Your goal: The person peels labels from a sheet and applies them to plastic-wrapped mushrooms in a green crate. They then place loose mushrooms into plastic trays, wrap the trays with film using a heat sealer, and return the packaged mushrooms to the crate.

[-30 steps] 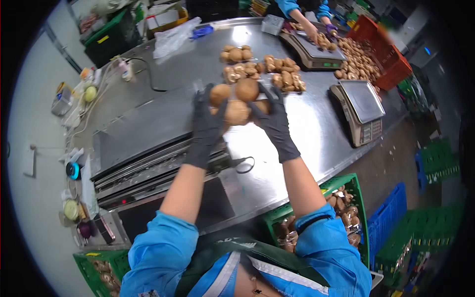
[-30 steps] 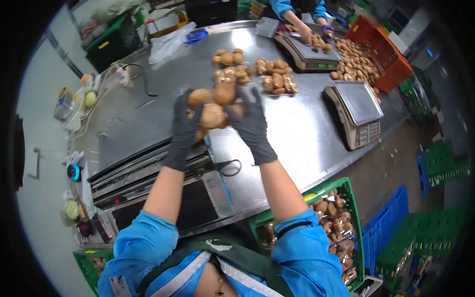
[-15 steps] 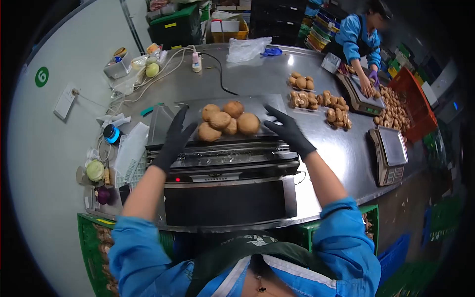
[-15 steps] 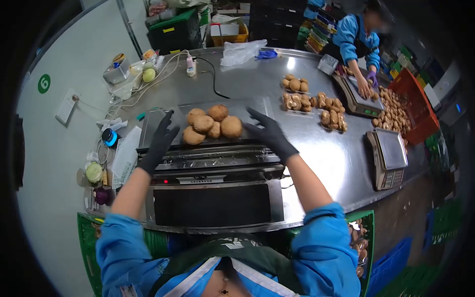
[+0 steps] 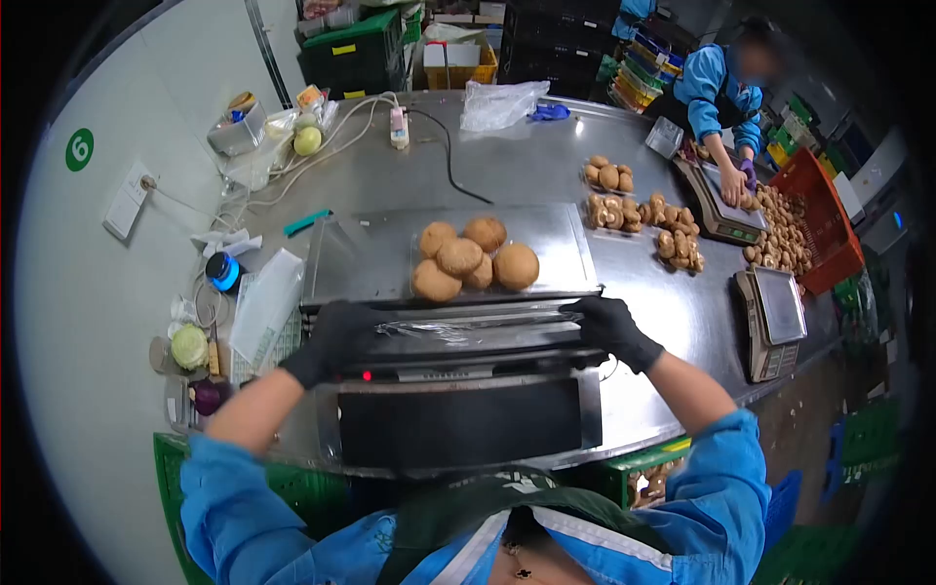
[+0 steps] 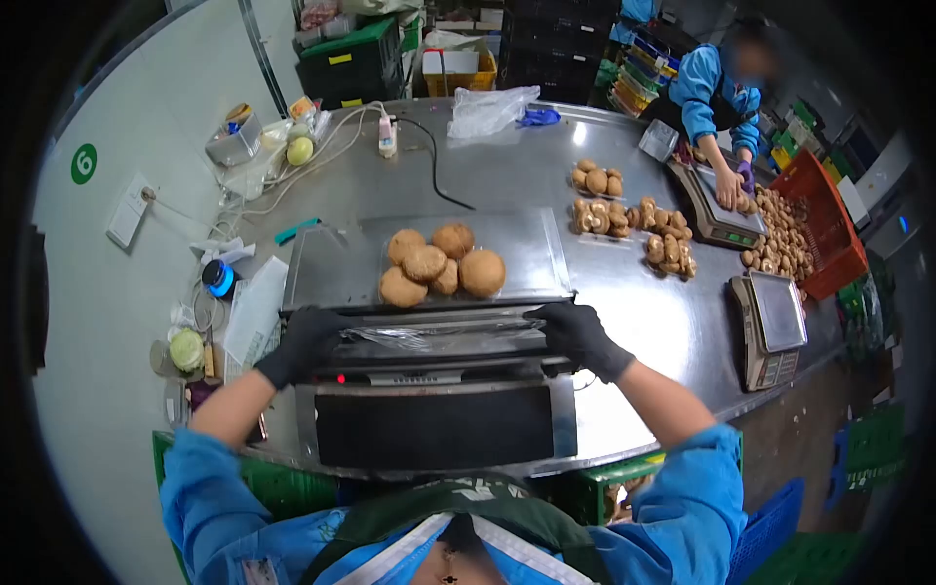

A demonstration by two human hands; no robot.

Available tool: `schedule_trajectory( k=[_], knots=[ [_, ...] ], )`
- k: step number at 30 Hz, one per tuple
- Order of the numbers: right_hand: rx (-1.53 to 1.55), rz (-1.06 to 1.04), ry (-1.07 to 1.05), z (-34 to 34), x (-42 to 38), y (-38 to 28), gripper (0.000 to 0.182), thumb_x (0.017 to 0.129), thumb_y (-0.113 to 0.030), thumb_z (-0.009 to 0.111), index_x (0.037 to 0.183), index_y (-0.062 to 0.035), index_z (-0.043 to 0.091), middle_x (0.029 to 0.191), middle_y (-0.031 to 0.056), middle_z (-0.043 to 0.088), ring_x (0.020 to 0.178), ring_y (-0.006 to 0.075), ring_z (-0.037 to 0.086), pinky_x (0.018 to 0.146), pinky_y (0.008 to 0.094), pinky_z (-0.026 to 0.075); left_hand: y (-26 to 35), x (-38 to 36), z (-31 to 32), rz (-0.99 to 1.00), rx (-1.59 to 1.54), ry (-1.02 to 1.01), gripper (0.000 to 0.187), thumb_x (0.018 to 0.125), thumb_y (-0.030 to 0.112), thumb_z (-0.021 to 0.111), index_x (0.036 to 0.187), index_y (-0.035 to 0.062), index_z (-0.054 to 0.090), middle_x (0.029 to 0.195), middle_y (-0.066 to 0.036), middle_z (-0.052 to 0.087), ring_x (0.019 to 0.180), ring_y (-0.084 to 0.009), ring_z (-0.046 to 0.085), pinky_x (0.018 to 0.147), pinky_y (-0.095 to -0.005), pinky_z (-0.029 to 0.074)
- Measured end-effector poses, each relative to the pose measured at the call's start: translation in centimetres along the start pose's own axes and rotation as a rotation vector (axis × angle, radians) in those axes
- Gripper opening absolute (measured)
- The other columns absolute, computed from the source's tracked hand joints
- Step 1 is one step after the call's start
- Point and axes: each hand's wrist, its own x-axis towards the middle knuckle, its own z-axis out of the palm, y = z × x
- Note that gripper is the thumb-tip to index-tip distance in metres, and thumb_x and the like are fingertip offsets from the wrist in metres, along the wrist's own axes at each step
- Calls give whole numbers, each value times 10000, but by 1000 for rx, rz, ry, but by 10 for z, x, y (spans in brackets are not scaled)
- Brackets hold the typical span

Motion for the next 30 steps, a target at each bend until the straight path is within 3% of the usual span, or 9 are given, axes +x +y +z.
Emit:
schedule_trajectory(
  k=[3,6,12,15,17,21,27,29,30],
  knots=[
    [304,-188,346,-28,32,-54,211,852,-137,486,923,16,613,734,68,601,581,135,565,506,233,437,14,38,-37,-555,-1138,697,205,860,163,457,908,59,627,688,-59,609,600,-113,546,562,-275,434],
    [556,-302,531,-31,125,-104,272,861,-145,466,1049,25,564,806,79,619,679,155,591,636,256,467,-16,125,-67,-437,-1312,1089,285,887,224,405,922,22,603,781,-58,625,646,-116,557,637,-235,433],
    [-520,-380,156,23,180,16,294,881,-191,458,1092,-7,550,1029,173,584,935,240,560,849,341,424,-95,151,89,-158,-141,527,237,852,199,477,977,37,596,857,-155,598,836,-364,546,795,-376,425],
    [-574,-429,73,24,151,10,322,894,-237,468,1088,7,549,980,153,600,906,227,571,814,322,439,-80,139,65,-81,-135,234,238,840,190,491,974,22,592,848,-155,592,861,-363,538,826,-394,408],
    [64,182,-101,20,131,-15,308,895,-233,484,1075,4,561,912,100,611,826,186,582,761,289,462,-78,112,85,-182,-619,450,259,848,208,504,984,6,593,829,-109,605,792,-275,566,778,-352,433],
    [432,232,-194,20,101,-16,512,837,-189,593,1277,-23,390,901,54,597,833,100,548,799,245,446,-37,81,37,-601,-1110,88,295,866,245,520,1041,20,597,805,3,589,695,-55,494,661,-229,437],
    [398,87,163,38,90,-3,638,829,-182,602,1349,-50,255,1159,177,506,1063,215,479,865,281,413,-26,61,34,-492,-920,65,325,890,322,475,979,31,591,759,-18,586,637,-104,509,620,-267,437],
    [-524,-331,54,31,84,1,474,876,-350,503,1197,-3,470,1214,169,483,1124,234,447,871,326,405,-29,54,54,-348,-726,174,331,899,321,459,970,23,583,758,-30,586,641,-117,517,625,-277,441],
    [-306,-118,-9,33,72,-12,448,887,-363,473,1148,-1,513,1176,162,514,1096,221,472,874,322,404,-29,51,59,-205,-533,272,338,908,321,442,962,15,574,757,-41,587,645,-131,526,630,-287,445]
  ],
)
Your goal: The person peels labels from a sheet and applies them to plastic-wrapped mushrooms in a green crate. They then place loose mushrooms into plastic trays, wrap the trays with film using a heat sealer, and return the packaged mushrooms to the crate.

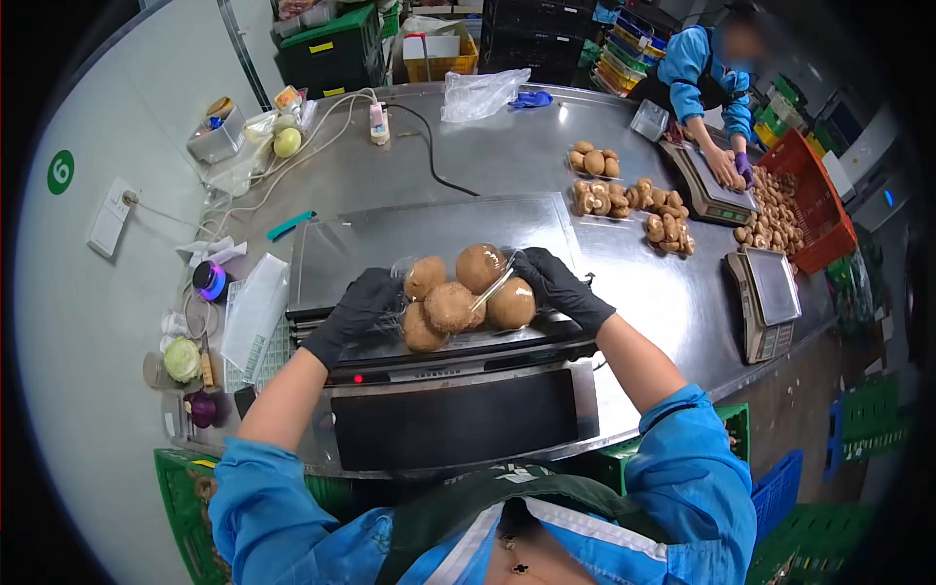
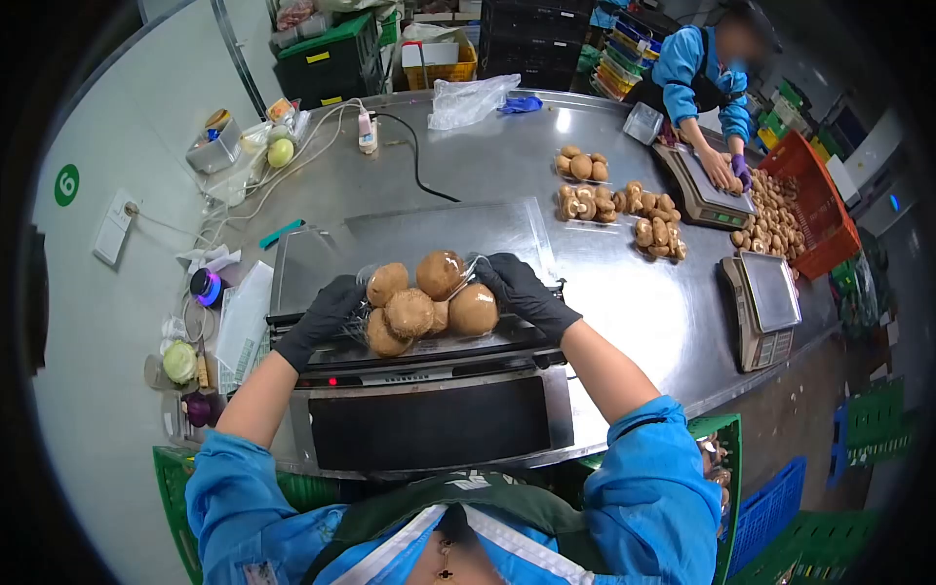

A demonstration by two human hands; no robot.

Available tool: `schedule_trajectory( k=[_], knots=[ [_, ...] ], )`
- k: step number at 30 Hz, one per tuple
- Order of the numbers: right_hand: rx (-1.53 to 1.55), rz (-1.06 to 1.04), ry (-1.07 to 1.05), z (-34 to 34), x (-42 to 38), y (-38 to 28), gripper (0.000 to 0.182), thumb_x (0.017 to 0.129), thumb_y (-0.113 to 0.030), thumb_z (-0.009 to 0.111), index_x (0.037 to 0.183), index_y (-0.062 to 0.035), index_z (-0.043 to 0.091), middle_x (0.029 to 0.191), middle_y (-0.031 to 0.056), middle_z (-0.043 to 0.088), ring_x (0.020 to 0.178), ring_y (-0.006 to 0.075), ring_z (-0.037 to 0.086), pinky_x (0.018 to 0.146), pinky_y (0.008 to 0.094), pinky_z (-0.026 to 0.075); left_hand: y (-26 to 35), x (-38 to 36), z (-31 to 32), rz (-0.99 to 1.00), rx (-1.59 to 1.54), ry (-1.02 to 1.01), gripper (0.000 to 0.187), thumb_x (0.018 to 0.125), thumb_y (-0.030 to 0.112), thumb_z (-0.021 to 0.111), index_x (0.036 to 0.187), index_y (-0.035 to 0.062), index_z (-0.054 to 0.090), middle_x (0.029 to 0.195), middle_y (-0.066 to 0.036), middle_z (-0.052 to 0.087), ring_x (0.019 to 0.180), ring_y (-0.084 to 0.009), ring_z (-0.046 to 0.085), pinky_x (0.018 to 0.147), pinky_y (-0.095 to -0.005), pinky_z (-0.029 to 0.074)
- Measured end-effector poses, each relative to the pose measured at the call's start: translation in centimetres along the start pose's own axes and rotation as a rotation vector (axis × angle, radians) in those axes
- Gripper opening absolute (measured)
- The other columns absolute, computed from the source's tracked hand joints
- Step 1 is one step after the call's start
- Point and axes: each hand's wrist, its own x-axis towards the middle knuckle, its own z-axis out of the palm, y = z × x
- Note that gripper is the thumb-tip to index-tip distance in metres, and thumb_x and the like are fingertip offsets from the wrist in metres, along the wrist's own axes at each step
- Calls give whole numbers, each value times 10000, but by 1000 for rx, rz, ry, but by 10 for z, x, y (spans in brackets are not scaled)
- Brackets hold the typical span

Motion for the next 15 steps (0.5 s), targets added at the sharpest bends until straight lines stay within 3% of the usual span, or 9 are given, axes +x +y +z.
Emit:
schedule_trajectory(
  k=[1,4,6,7,9,11,12,13,15],
  knots=[
    [220,197,-78,-2,-8,-11,441,898,-377,444,1098,0,555,1138,156,545,1067,208,497,878,319,402,3,-1,-2,4,-2,0,338,908,321,442,962,15,574,757,-41,587,645,-131,526,630,-287,445],
    [300,112,-140,-13,-25,-28,395,907,-325,460,1101,9,544,1015,99,591,976,163,527,883,290,398,32,-6,-7,-76,74,-91,322,924,275,409,943,-3,570,795,-76,598,688,-161,552,652,-307,451],
    [382,95,-28,-21,-30,-48,392,914,-336,438,1055,1,579,927,82,620,886,146,559,808,272,435,76,-7,-18,-413,-268,88,294,915,226,401,951,-8,574,840,-101,607,730,-187,569,676,-318,452],
    [430,57,10,-26,-35,-58,399,919,-345,419,1047,-7,588,876,85,633,820,147,580,768,272,453,90,-15,-27,-426,-270,75,294,915,226,401,951,-8,574,840,-101,607,730,-187,569,676,-318,452],
    [536,293,-140,-32,-60,-80,426,903,-385,444,963,0,616,718,42,579,628,101,511,585,267,446,107,-36,-38,-253,166,-111,289,906,214,408,968,-3,588,862,-103,614,733,-192,575,689,-323,456],
    [445,607,-212,-12,-91,-74,492,873,-461,464,926,2,622,722,62,583,606,114,502,539,274,436,61,-90,2,-289,-220,-130,290,909,208,409,983,-10,585,922,-120,608,807,-184,564,750,-320,435],
    [394,656,-229,10,-107,-46,527,857,-491,469,930,9,618,722,75,582,607,122,514,533,274,443,76,-99,17,-715,-353,-242,303,906,227,420,963,-16,592,895,-120,622,809,-196,569,756,-329,432],
    [345,705,-246,34,-121,-14,562,842,-521,474,934,16,614,721,88,582,609,129,525,526,274,450,91,-116,32,-538,-488,-71,315,897,260,457,924,-12,614,802,-97,637,714,-176,579,683,-304,451],
    [368,770,-199,54,-128,-2,617,820,-548,488,913,50,605,715,112,581,556,140,511,521,281,444,76,-125,48,-909,-756,-171,283,878,247,504,916,-5,626,754,-76,636,635,-132,573,608,-265,453]
  ],
)
